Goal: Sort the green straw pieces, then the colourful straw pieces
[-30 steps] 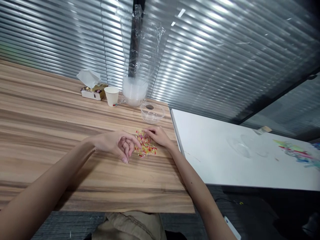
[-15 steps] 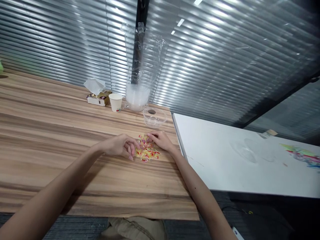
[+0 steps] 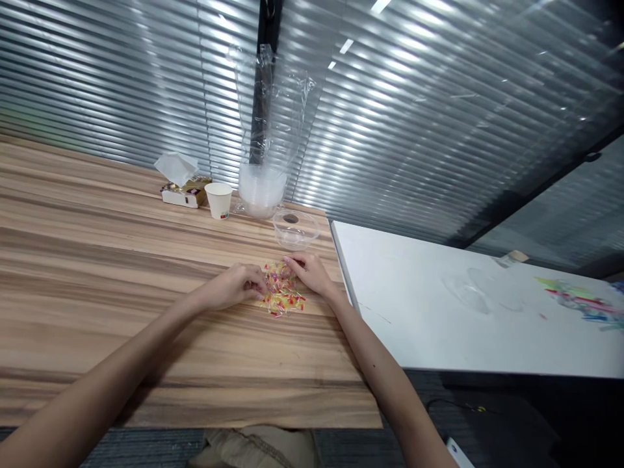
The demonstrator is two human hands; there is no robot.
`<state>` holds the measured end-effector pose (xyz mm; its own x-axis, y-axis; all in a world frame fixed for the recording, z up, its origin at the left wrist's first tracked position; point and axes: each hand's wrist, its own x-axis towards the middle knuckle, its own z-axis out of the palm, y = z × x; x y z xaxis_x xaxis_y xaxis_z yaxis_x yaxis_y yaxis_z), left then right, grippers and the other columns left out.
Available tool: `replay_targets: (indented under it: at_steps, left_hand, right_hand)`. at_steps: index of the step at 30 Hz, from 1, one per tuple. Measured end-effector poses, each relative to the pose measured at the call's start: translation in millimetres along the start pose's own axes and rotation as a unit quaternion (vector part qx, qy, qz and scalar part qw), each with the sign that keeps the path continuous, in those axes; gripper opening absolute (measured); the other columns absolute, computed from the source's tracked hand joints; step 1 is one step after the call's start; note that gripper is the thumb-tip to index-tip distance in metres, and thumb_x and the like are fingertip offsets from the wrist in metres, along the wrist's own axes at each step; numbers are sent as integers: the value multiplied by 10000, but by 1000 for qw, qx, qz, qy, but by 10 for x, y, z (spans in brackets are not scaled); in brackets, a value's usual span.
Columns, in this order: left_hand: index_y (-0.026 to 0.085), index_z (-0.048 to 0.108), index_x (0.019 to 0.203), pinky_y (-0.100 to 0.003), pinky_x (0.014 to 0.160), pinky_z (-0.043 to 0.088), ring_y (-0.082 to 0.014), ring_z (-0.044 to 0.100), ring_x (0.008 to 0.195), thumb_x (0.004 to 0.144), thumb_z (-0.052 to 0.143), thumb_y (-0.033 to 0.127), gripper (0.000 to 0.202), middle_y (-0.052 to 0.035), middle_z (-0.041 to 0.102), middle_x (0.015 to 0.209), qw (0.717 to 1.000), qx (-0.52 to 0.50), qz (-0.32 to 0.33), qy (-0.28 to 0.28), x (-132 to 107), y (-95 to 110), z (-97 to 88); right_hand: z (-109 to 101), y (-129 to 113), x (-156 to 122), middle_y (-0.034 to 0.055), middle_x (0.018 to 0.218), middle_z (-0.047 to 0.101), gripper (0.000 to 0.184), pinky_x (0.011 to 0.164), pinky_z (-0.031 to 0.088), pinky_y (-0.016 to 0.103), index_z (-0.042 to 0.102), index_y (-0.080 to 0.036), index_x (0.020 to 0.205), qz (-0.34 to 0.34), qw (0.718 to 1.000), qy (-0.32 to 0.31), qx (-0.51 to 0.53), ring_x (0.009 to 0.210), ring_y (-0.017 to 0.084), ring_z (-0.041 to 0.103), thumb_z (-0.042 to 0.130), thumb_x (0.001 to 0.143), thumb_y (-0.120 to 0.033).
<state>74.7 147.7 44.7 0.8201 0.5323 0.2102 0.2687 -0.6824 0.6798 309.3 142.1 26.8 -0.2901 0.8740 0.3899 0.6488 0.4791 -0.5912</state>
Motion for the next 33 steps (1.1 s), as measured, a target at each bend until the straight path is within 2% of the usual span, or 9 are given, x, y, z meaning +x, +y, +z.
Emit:
replay_targets:
  at_steps: [6, 16, 22, 27, 33]
  left_hand:
    - [162, 721, 784, -220, 789, 459, -151, 645, 832, 808, 593, 45, 174, -47, 705, 878, 1000, 22, 10, -14, 2, -39, 67]
    - [147, 666, 782, -199, 731, 440, -127, 611, 763, 786, 587, -7, 173, -21, 669, 830, 999, 33, 16, -21, -16, -65, 125]
    - [147, 629, 775, -215, 714, 415, -142, 581, 761, 804, 555, 9, 159, -22, 642, 809, 999, 51, 7, -14, -22, -86, 110]
    - [155, 625, 803, -225, 769, 413, -149, 579, 823, 817, 519, 14, 177, -32, 630, 872, 998, 57, 15, -29, -31, -86, 90]
    - [157, 572, 805, -244, 750, 411, -155, 550, 794, 825, 451, 7, 194, -40, 602, 864, 997, 73, 24, -27, -84, -149, 100]
  right_hand:
    - [19, 19, -8, 33, 748, 684, 321, 680, 399, 246, 691, -164, 780, -7, 1000, 19, -9, 719, 166, 592, 472, 962, -314]
    - [20, 4, -4, 26, 717, 675, 332, 663, 386, 240, 688, -165, 779, -21, 999, 14, -24, 705, 160, 576, 471, 972, -325]
    - [3, -27, -7, 30, 748, 696, 292, 668, 392, 241, 699, -160, 772, -33, 999, 19, -31, 683, 151, 586, 496, 957, -261]
    - [6, -35, -13, 34, 767, 708, 285, 664, 403, 244, 705, -156, 765, -37, 999, 22, -32, 679, 152, 600, 504, 950, -240]
    - [-10, -46, 1, 44, 828, 727, 248, 702, 436, 257, 725, -166, 837, -27, 999, 29, -25, 729, 158, 621, 514, 948, -236]
